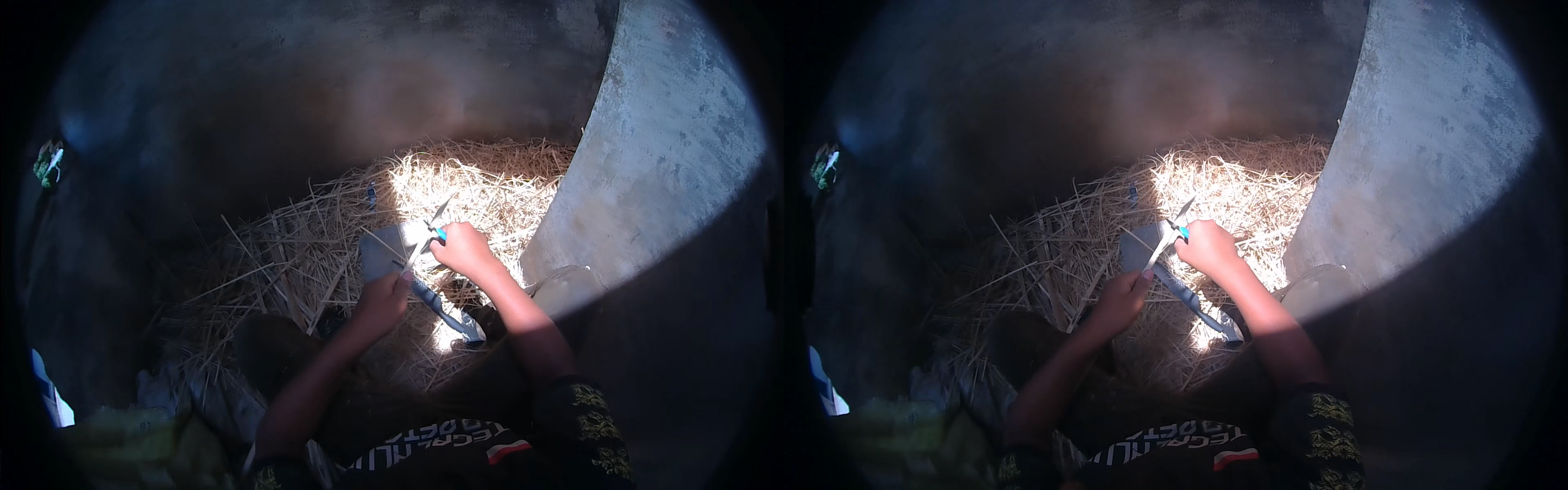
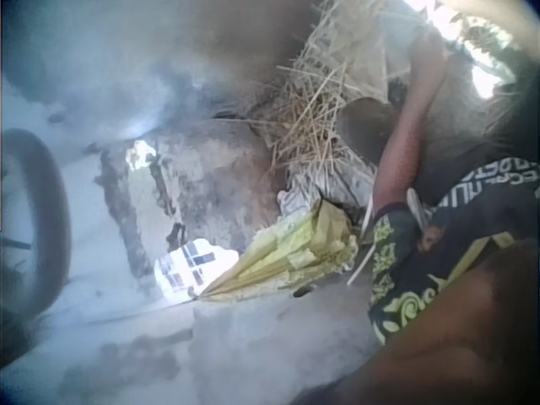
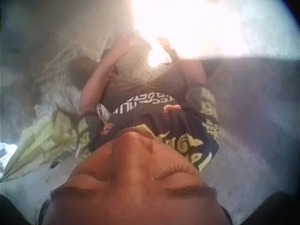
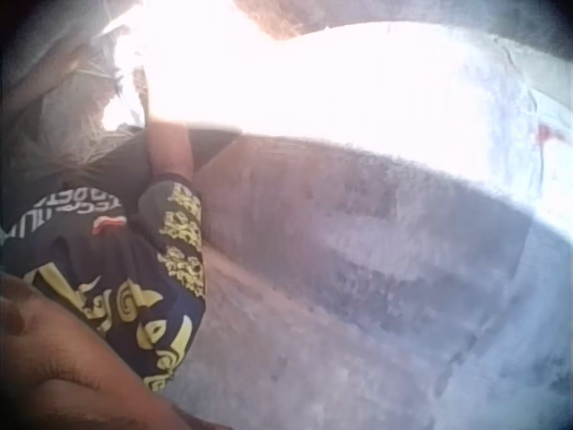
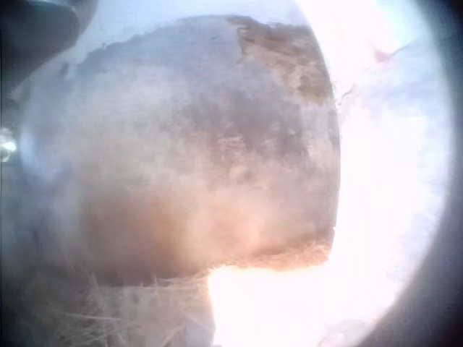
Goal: The person sits inside a concrete structure and uses a utility knife to cut and trim thin wooden sticks. They hold the sticks with one hand and slice them into smaller pieces with the other, occasionally adjusting the grip to continue cutting.
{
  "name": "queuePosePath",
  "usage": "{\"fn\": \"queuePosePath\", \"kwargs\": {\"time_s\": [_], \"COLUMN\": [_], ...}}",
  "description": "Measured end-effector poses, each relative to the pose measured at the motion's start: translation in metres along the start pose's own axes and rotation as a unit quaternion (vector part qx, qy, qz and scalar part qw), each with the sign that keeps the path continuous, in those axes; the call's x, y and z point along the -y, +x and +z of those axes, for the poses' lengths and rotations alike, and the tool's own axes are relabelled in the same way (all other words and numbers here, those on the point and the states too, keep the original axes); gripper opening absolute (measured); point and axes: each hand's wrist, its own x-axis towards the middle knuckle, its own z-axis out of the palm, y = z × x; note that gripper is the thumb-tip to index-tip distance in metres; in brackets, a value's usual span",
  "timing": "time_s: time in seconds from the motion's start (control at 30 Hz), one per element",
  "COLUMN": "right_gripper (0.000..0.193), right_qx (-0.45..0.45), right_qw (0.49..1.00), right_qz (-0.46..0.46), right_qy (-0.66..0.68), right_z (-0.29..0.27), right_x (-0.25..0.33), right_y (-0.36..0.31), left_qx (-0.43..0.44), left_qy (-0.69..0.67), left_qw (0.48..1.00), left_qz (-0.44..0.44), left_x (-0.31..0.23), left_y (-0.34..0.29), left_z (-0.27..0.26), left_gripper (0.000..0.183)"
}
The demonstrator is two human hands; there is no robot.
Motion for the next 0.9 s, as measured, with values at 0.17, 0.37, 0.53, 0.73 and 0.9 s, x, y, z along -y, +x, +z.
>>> {"fn": "queuePosePath", "kwargs": {"time_s": [0.17,0.37,0.53,0.73,0.9], "right_gripper": [0.028,0.027,0.029,0.026,0.016], "right_qx": [-0.027,-0.027,-0.009,0.038,-0.093], "right_qw": [0.998,0.997,0.998,0.997,0.994], "right_qz": [-0.059,-0.072,-0.05,-0.03,-0.05], "right_qy": [0.006,-0.012,0.023,0.068,-0.003], "right_z": [0.016,0.012,0.013,0.0,0.032], "right_x": [0.012,0.018,0.012,0.027,0.007], "right_y": [-0.014,-0.017,-0.015,-0.02,-0.007], "left_qx": [-0.012,-0.02,0.002,0.003,-0.015], "left_qy": [0.029,0.026,0.029,0.012,0.049], "left_qw": [0.999,0.999,0.999,1.0,0.999], "left_qz": [-0.024,-0.002,-0.013,-0.009,0.014], "left_x": [-0.001,0.009,0.002,0.004,0.001], "left_y": [0.003,0.006,0.005,0.004,0.0], "left_z": [-0.002,0.0,-0.001,-0.001,0.003], "left_gripper": [0.042,0.044,0.044,0.044,0.042]}}
